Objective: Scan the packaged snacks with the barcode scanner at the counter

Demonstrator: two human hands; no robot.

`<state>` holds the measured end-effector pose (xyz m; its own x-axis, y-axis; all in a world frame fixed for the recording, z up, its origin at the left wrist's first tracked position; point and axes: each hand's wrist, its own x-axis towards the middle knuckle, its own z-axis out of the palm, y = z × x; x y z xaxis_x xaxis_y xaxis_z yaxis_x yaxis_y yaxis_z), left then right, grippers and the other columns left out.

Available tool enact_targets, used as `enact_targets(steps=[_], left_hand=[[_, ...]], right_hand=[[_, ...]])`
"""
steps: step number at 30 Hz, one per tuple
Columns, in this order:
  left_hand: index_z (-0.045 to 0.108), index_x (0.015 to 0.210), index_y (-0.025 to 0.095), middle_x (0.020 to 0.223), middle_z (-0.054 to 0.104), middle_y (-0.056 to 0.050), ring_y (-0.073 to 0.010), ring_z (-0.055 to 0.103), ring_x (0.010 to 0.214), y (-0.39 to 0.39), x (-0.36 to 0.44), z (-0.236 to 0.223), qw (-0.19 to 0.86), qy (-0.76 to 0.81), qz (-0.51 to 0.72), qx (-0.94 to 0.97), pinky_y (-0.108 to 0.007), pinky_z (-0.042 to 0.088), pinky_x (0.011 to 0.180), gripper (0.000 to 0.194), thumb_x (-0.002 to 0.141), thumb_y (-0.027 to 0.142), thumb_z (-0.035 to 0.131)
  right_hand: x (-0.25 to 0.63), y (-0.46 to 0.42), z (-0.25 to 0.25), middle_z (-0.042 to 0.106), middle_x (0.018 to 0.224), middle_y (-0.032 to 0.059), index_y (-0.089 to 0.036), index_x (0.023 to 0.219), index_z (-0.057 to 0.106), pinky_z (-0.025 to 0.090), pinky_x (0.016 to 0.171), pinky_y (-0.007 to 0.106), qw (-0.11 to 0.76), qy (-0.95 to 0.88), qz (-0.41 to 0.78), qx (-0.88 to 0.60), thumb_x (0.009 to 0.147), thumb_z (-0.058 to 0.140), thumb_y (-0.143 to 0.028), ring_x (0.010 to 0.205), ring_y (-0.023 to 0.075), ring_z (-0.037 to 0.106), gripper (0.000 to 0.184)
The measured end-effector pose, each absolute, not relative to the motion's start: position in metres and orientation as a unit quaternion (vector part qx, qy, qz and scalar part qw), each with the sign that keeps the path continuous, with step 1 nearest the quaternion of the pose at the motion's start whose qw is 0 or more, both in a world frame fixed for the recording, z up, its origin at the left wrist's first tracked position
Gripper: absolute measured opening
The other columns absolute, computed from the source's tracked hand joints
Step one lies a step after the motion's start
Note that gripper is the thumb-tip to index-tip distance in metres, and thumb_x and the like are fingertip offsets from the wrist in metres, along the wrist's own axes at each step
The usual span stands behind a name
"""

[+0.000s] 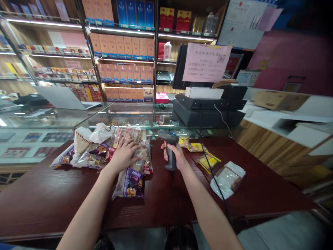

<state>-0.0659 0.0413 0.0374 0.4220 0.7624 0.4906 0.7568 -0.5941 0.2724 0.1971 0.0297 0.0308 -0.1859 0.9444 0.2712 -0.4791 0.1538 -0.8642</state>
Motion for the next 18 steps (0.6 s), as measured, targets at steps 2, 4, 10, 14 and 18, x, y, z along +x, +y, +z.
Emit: enact_targets(steps=[2,4,10,14,18], left_hand=[[0.073,0.098,0.027,0.115,0.070,-0.010,-0.0359,0.047,0.131,0.044,-0.061,0.036,-0.012,0.448,0.333,0.830,-0.057,0.003,0.119,0.026,0.074,0.038,0.074],[0.073,0.099,0.028,0.113,0.071,-0.010,-0.0360,0.048,0.131,0.043,-0.056,0.037,-0.020,0.428,0.364,0.827,-0.058,0.000,0.119,0.025,0.075,0.036,0.074],[0.070,0.108,0.027,0.115,0.070,-0.009,-0.0316,0.056,0.123,0.024,-0.029,0.053,-0.081,0.367,0.371,0.849,-0.059,0.004,0.120,0.026,0.084,0.034,0.064],[0.068,0.106,0.024,0.110,0.069,-0.007,-0.0260,0.063,0.108,0.020,0.010,0.063,-0.105,0.358,0.275,0.886,-0.052,0.026,0.116,0.024,0.094,0.031,0.049],[0.066,0.106,0.022,0.110,0.066,-0.010,-0.0257,0.066,0.093,0.052,0.061,0.058,-0.002,0.406,0.191,0.894,-0.040,0.049,0.089,0.028,0.093,0.035,0.046]], right_hand=[[0.199,0.032,0.030,0.067,0.084,0.0030,-0.018,0.091,0.059,0.040,0.039,0.023,0.594,-0.475,0.598,-0.252,0.078,0.066,-0.036,0.044,0.0082,0.050,0.023],[0.203,0.036,0.028,0.068,0.081,0.0030,-0.017,0.090,0.060,0.040,0.039,0.023,0.599,-0.473,0.591,-0.262,0.078,0.066,-0.037,0.044,0.0083,0.050,0.024],[0.234,0.050,0.026,0.062,0.061,-0.0003,-0.016,0.081,0.062,0.040,0.039,0.022,0.628,-0.461,0.558,-0.287,0.078,0.066,-0.041,0.041,0.0085,0.048,0.026],[0.264,0.055,0.028,0.065,0.065,0.0004,-0.016,0.078,0.061,0.039,0.036,0.021,0.687,-0.419,0.515,-0.297,0.075,0.069,-0.040,0.039,0.0074,0.047,0.025],[0.290,0.056,0.028,0.063,0.060,-0.0022,-0.018,0.081,0.058,0.038,0.035,0.021,0.723,-0.370,0.492,-0.313,0.069,0.074,-0.039,0.038,0.0075,0.047,0.029]])
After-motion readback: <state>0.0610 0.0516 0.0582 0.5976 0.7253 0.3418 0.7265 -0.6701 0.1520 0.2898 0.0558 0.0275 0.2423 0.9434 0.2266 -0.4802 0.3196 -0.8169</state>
